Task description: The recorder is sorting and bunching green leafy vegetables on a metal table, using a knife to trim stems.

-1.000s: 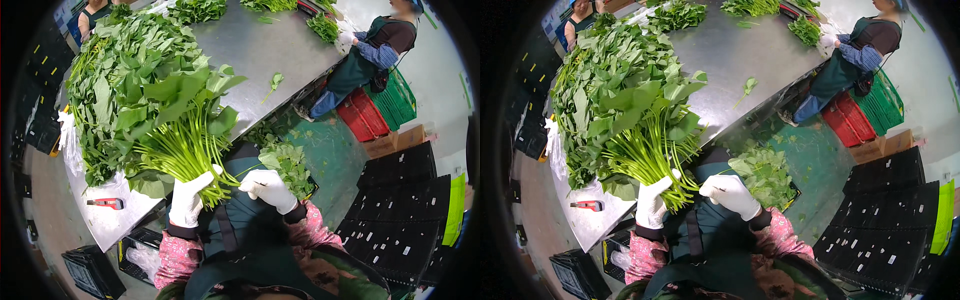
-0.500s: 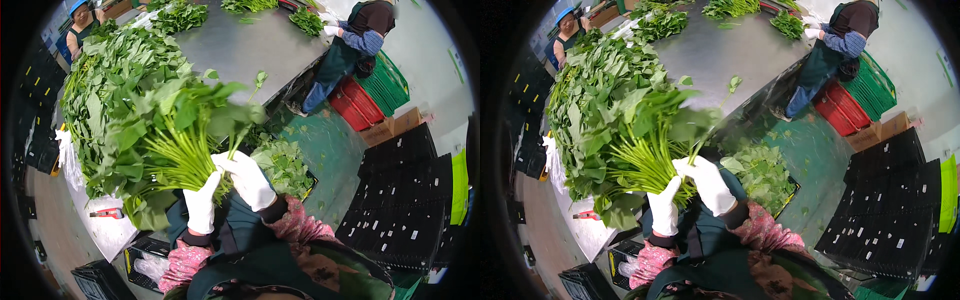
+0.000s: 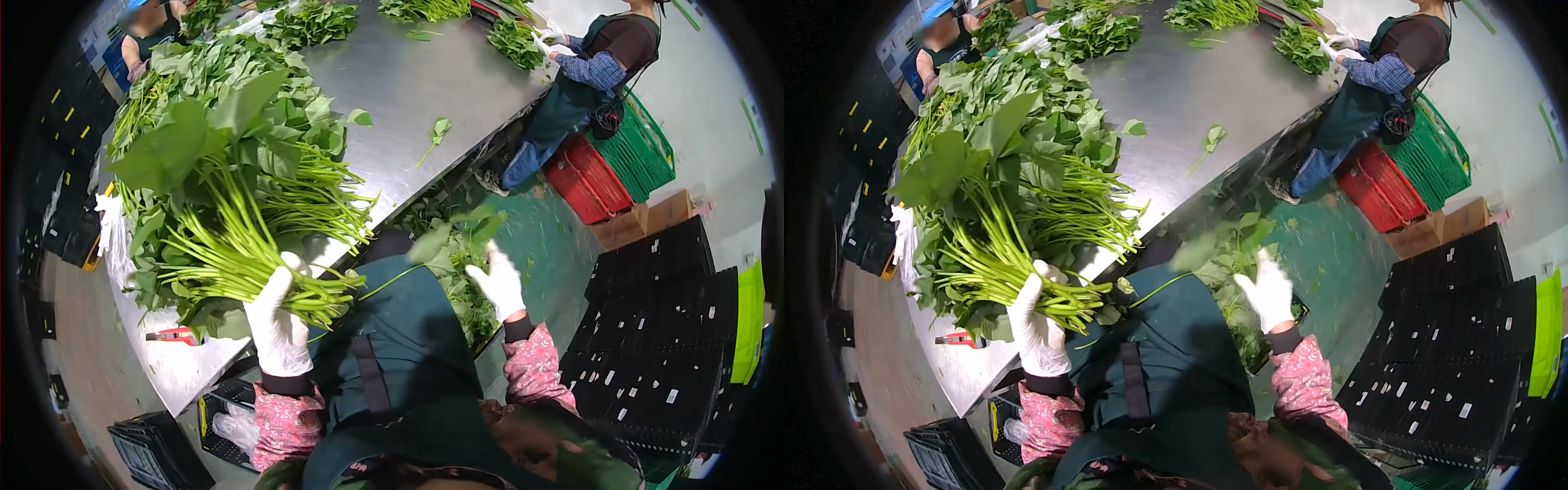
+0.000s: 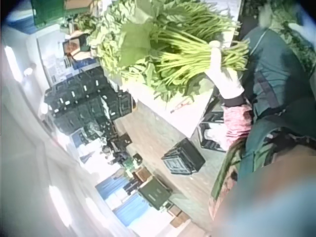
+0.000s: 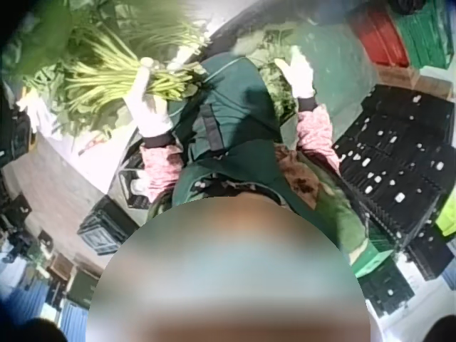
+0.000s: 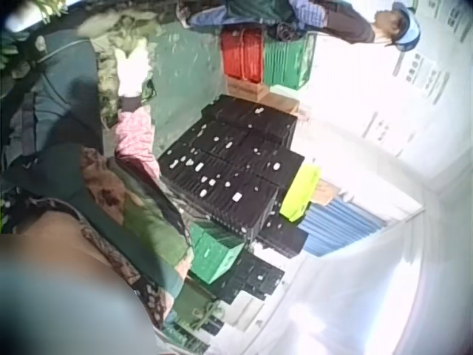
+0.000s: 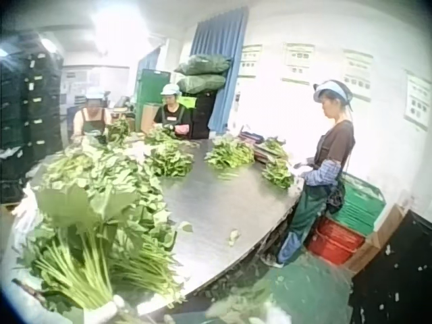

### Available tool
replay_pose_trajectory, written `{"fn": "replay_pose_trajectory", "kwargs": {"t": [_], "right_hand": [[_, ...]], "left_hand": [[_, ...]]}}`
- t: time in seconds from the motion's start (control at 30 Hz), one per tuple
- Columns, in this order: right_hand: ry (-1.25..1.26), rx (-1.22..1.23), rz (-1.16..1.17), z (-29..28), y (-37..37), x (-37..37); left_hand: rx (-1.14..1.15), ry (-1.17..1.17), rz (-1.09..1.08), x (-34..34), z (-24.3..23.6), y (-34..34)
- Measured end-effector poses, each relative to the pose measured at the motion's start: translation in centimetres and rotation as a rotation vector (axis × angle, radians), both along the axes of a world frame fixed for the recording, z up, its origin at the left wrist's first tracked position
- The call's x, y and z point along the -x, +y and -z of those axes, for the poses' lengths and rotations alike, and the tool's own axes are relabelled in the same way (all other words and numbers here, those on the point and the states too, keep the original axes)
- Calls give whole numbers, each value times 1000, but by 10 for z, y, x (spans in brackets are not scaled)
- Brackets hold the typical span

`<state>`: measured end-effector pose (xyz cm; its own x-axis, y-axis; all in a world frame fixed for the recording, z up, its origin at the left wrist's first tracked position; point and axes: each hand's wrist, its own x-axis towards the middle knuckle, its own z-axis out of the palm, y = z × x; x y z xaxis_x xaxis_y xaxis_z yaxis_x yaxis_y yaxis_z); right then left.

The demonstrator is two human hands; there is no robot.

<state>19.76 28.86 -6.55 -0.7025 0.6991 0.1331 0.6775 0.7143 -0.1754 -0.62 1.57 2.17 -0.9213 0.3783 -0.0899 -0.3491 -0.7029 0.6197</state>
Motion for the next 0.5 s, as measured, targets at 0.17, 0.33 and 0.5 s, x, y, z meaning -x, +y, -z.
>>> {"fn": "replay_pose_trajectory", "kwargs": {"t": [0.17, 0.33, 0.5], "right_hand": [[578, 702, -436, -70, -46, 47], [701, 940, -865, -95, -109, 103], [645, 401, -930, -92, -120, 109]], "left_hand": [[90, -36, 51, -9, 11, 1], [98, -38, 50, -7, 12, 1], [142, -19, -82, -4, 13, -11]]}}
